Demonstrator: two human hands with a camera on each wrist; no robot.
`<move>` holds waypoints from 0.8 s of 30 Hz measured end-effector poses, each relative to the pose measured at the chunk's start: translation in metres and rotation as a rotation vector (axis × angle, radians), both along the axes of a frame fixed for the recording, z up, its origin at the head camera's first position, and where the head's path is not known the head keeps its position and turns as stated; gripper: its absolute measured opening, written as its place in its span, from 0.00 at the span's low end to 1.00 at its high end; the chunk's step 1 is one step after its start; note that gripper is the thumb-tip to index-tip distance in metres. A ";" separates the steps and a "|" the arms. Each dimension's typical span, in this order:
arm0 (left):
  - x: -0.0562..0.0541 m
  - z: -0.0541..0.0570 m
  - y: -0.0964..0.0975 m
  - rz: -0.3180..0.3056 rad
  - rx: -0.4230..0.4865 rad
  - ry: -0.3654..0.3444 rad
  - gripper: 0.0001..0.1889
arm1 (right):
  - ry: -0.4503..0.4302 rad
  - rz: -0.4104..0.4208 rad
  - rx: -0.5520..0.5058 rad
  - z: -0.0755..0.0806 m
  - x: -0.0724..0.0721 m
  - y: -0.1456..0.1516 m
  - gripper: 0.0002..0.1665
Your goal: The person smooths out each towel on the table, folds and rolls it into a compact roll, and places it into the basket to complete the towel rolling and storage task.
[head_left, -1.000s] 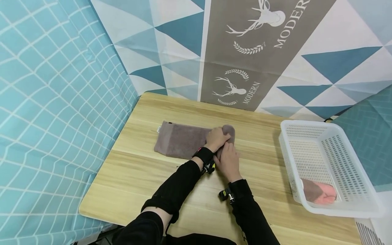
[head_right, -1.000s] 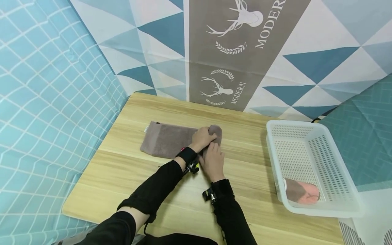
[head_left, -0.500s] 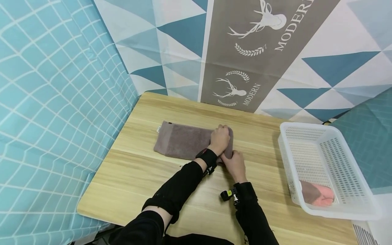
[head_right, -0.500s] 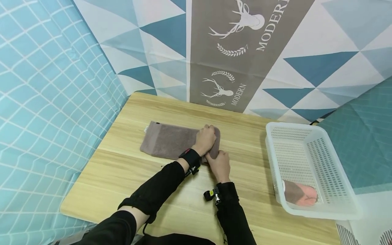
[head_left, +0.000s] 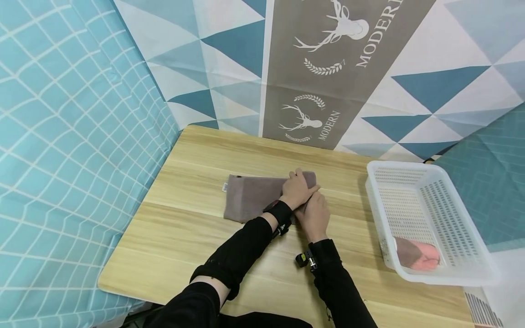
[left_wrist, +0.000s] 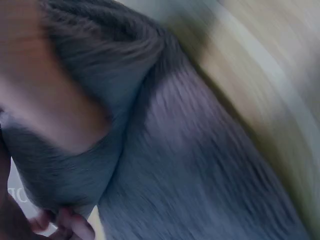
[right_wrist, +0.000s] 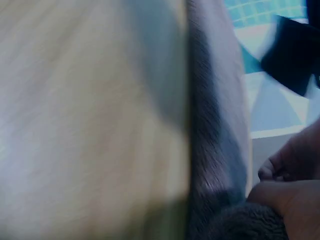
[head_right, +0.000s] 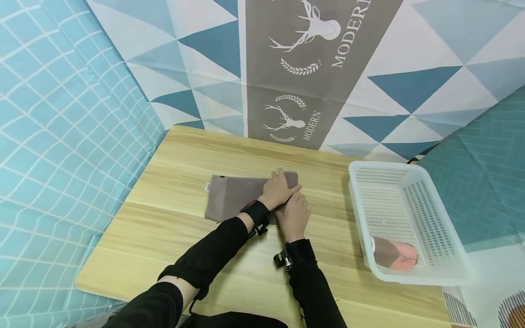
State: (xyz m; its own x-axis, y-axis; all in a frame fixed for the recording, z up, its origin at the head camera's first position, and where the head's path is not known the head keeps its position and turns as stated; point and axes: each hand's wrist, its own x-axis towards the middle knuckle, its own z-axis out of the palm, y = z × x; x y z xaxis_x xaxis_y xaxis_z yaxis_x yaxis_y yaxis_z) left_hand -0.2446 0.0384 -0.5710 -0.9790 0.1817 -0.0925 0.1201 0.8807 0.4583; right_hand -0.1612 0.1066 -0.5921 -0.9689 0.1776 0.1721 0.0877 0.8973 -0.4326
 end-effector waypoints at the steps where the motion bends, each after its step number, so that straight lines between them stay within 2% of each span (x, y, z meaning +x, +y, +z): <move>1: 0.000 -0.001 0.000 0.008 0.028 -0.028 0.41 | 0.036 0.006 0.041 -0.002 0.001 -0.001 0.34; 6: -0.003 -0.001 -0.005 0.007 0.097 -0.147 0.39 | 0.138 0.042 0.120 -0.008 0.005 -0.006 0.27; 10: -0.007 0.004 -0.018 -0.044 0.208 -0.220 0.35 | 0.128 0.098 0.103 -0.007 0.007 -0.007 0.25; 15: -0.018 0.003 -0.042 -0.088 0.347 -0.294 0.17 | 0.031 0.166 -0.133 0.006 0.007 -0.002 0.15; 18: -0.023 -0.001 -0.058 -0.083 0.419 -0.362 0.18 | -0.062 0.148 -0.242 0.012 0.006 0.003 0.15; 21: -0.025 -0.005 -0.071 -0.082 0.495 -0.432 0.20 | -0.174 0.111 -0.307 0.011 0.006 0.007 0.22; 24: -0.026 -0.005 -0.080 -0.082 0.522 -0.443 0.18 | -0.286 0.078 -0.372 0.009 0.006 0.008 0.35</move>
State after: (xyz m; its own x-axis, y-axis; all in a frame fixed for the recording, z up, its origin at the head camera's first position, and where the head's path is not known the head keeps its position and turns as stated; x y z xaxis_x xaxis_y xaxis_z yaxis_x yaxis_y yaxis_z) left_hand -0.2710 -0.0414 -0.5756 -0.8505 0.3826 -0.3609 -0.1196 0.5275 0.8411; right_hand -0.1549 0.1148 -0.5831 -0.9810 0.1012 -0.1654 0.1887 0.6950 -0.6938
